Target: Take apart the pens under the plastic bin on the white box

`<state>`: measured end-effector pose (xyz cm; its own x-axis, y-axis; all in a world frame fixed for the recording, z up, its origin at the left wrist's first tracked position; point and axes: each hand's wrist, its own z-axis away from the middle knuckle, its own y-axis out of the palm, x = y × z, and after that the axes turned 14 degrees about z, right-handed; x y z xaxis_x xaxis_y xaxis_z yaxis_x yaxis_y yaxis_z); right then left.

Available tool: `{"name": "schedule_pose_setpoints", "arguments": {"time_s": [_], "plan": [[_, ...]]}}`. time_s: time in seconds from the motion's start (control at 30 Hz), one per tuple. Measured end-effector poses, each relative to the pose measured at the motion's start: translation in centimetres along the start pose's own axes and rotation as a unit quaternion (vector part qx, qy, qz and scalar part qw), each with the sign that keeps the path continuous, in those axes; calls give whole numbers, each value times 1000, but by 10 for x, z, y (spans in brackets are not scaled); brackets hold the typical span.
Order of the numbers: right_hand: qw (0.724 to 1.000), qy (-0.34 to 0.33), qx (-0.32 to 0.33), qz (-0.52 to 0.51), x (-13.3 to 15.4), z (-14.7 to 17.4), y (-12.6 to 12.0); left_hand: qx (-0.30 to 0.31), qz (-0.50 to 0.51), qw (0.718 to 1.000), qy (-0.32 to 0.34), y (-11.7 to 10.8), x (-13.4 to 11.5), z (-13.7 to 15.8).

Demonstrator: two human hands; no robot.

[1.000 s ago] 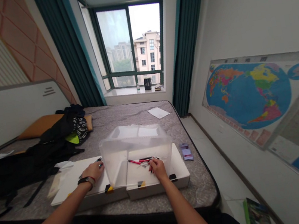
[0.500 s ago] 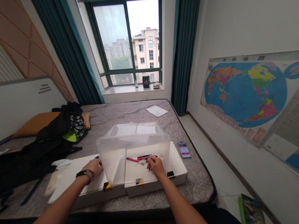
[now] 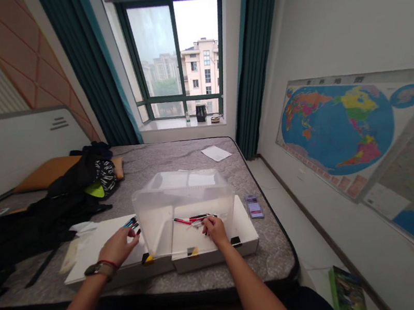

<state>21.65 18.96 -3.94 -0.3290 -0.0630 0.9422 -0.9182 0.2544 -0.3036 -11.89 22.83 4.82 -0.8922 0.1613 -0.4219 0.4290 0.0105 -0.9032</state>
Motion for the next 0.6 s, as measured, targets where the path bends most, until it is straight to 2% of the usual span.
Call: {"name": "schedule_pose_setpoints", "arguments": {"time_s": [0.1,0.23,0.33,0.43,0.6], "plan": [[1000,0,0,-4,0,0,0,1,54,998,-28,-8,-11,43],[1000,0,-1,-16,2,1,0,10,144,989,9,-8,-42,96],[1000,9,-6,-28,4,1,2,20,205,976,71,4,-79,117],[999,13,-13,-30,4,1,3,37,244,955,162,30,-113,112],[999,-33,-22,36,2,3,2,-6,243,945,221,81,-137,57]]}}
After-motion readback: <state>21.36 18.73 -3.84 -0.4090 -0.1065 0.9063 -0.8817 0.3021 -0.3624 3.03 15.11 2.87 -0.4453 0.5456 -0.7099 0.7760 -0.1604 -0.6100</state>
